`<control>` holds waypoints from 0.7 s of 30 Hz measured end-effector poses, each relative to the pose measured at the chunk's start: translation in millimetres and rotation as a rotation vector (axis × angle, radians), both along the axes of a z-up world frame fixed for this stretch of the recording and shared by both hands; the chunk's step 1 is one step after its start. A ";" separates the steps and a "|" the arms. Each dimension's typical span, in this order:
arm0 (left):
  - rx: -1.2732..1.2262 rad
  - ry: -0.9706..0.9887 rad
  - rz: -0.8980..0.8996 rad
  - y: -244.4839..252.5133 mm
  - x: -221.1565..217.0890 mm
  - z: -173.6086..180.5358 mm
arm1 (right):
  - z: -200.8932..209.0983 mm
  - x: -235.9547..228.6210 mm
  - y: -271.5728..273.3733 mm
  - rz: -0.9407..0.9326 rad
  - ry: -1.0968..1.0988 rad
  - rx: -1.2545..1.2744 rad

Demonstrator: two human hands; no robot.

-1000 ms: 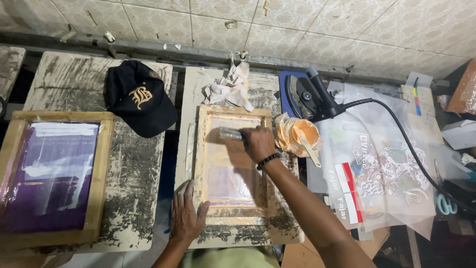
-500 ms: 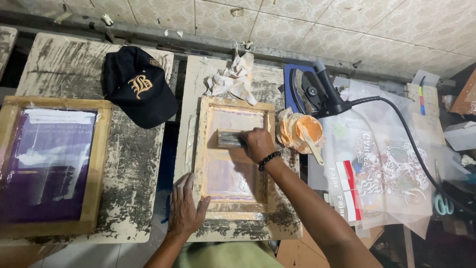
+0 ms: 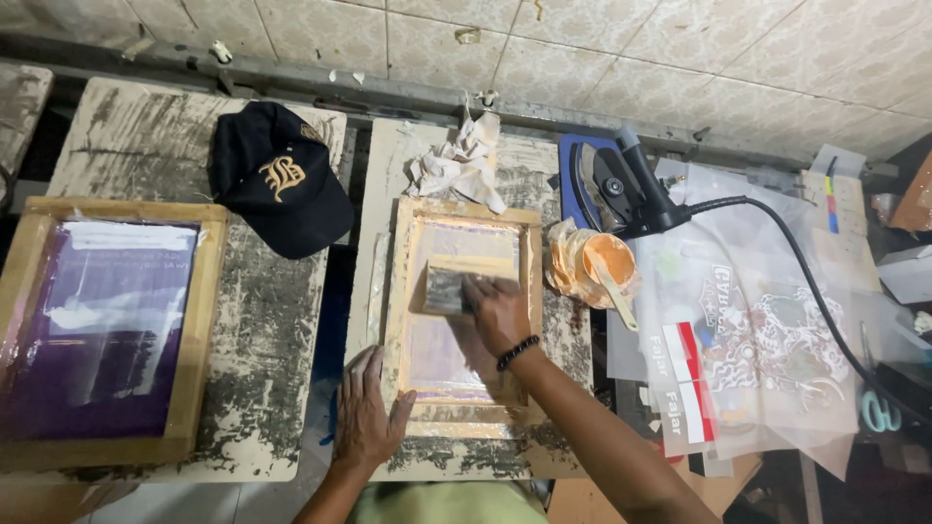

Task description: The person uses a squeegee to spread orange ink across a screen printing frame. They then use a white cloth to wipe the squeegee and the frame. The person continues to pull the ink across the screen repeatedly.

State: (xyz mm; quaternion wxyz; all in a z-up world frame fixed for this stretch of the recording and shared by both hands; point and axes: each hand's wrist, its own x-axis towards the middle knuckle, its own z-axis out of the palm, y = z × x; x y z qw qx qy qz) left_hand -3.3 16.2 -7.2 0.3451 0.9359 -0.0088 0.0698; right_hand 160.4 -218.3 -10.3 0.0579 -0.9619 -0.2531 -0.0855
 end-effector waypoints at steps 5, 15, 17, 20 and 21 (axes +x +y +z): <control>0.029 -0.026 -0.024 0.0 -2.8 -0.2 | 50.0 -4.4 -8.7 0.066 0.206 0.095; 0.029 -0.024 -0.016 0.3 -0.5 -0.6 | 17.3 70.9 -5.0 -0.008 0.095 0.046; 0.027 -0.029 -0.017 1.5 0.7 3.6 | 34.4 39.2 1.9 0.007 0.141 0.052; 0.023 -0.064 -0.031 0.4 7.6 3.4 | 45.4 6.6 -2.5 0.044 0.168 0.041; 0.030 -0.082 -0.025 1.7 4.2 3.5 | 45.5 -5.2 -2.4 0.085 0.160 0.030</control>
